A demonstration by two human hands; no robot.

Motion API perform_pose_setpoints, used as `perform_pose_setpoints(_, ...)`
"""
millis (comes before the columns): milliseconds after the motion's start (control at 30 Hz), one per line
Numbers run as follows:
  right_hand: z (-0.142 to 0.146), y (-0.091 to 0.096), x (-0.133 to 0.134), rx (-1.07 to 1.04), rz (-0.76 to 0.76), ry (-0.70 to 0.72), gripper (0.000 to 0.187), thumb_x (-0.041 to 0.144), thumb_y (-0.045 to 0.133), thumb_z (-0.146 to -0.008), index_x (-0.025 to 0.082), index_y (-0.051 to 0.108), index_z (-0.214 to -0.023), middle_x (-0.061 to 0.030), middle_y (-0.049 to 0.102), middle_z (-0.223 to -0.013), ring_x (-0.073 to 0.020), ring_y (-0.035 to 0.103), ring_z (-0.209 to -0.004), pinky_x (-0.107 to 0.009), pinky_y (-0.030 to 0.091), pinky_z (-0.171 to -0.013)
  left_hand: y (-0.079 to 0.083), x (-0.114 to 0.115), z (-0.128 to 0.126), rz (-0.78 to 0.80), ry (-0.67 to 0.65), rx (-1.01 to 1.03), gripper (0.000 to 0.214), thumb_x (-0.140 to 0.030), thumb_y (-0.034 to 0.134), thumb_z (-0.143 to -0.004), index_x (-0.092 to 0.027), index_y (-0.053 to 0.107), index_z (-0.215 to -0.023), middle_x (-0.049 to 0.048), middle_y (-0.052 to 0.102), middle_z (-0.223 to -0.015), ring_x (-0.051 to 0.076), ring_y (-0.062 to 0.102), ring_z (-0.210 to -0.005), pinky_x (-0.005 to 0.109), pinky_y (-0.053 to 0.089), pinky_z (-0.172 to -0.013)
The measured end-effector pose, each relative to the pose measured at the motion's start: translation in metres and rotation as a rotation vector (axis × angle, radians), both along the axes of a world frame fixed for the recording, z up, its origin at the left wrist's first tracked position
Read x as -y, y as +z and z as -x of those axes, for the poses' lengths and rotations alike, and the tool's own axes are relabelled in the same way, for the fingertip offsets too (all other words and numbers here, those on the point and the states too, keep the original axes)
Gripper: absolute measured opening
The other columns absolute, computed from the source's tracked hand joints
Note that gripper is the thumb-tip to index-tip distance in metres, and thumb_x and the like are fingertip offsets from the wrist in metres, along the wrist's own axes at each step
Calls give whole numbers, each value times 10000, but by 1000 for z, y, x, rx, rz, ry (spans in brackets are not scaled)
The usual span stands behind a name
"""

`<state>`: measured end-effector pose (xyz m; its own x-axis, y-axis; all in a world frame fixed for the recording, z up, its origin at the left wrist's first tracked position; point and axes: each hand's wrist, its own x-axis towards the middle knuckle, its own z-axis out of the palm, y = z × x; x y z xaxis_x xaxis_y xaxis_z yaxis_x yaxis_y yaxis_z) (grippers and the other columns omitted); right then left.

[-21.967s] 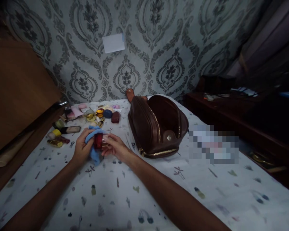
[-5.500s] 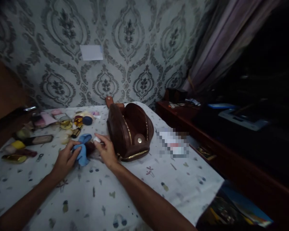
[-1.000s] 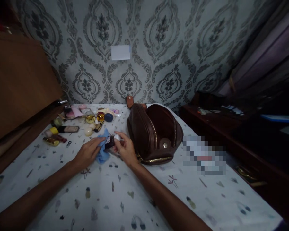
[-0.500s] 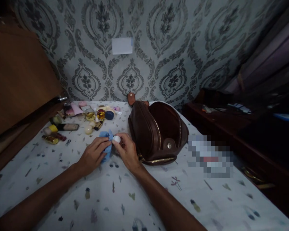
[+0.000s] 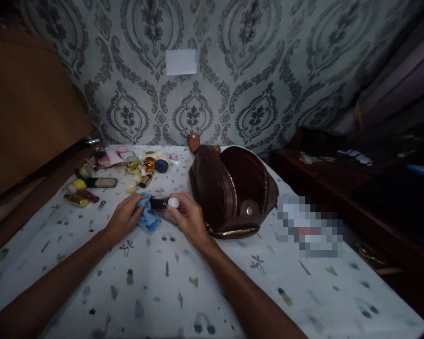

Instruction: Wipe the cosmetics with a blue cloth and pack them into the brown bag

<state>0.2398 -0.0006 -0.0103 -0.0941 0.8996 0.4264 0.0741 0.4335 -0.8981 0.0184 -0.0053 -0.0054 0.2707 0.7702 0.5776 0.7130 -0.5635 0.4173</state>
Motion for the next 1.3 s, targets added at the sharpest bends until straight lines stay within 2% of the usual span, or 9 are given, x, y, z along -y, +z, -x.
perform_pose_setpoints(100, 5, 2, 4, -78, 67, -13, 279, 429, 731, -786, 222, 666, -962, -33, 624, -899, -160, 622, -697, -270, 540, -564, 10, 8, -8, -134, -20, 31, 218, -264, 455, -985, -184, 609, -1116, 83, 695, -1040, 213, 640, -1013, 369, 522, -912)
perform_pose_setpoints(267, 14, 10, 15, -156, 188, 86, 314, 464, 733, -773, 207, 599, -892, 26, 594, -685, -121, 570, -528, -235, 483, -457, 14, 19, -26, -328, -149, -180, 319, -237, 466, -983, -175, 552, -1284, 133, 670, -1230, 253, 575, -1222, 433, 461, -1014)
perform_pose_setpoints(500, 15, 14, 14, -179, 321, 53, 392, 553, 732, -735, 205, 557, -779, 58, 566, -486, -104, 492, -400, -218, 401, -391, 2, 7, -12, -3, -130, -175, 405, -394, 420, -1000, -182, 521, -1330, 118, 672, -1215, 232, 637, -1107, 386, 514, -953)
perform_pose_setpoints(633, 12, 12, 9, -230, 330, 10, 410, 566, 742, -712, 201, 563, -762, 58, 571, -449, -105, 490, -377, -213, 388, -377, 9, 6, -4, 246, -147, -80, 413, -432, 429, -987, -194, 525, -1311, 98, 637, -1269, 228, 602, -1158, 361, 472, -993)
perform_pose_setpoints(733, 12, 11, 7, -268, 350, 15, 398, 549, 747, -714, 184, 596, -758, 59, 567, -449, -92, 479, -366, -206, 378, -373, 18, 10, -7, 355, -163, 5, 382, -454, 431, -975, -188, 560, -1218, 73, 657, -1152, 217, 619, -1045, 332, 469, -921)
perform_pose_setpoints(800, 13, 11, 6, -342, 390, 56, 402, 526, 789, -672, 173, 629, -777, 55, 582, -485, -90, 495, -385, -201, 376, -371, 22, 14, -11, 393, -149, 100, 346, -466, 414, -973, -184, 587, -1073, 30, 649, -951, 187, 613, -873, 299, 469, -807)
perform_pose_setpoints(933, 16, 14, 7, -513, 521, 210, 447, 388, 890, -567, 169, 700, -907, 20, 676, -710, -78, 558, -498, -194, 429, -441, 24, 19, -17, 429, -61, 323, 361, -490, 385, -967, -202, 504, -786, -48, 466, -652, 134, 477, -623, 257, 393, -620)
perform_pose_setpoints(1167, 17, 10, 15, -540, 608, 453, 631, 236, 896, -574, 240, 670, -1163, 6, 714, -927, -81, 591, -616, -190, 452, -531, 19, 26, -26, 490, -48, 584, 398, -532, 428, -944, -213, 417, -706, -64, 406, -622, 112, 409, -579, 243, 352, -567)
perform_pose_setpoints(1300, 18, 8, 16, -524, 624, 475, 604, 243, 894, -577, 229, 667, -1137, 7, 717, -910, -93, 599, -639, -198, 456, -555, 22, 28, -31, 500, -37, 631, 422, -530, 428, -941, -211, 401, -665, -58, 408, -612, 110, 402, -574, 244, 355, -572)
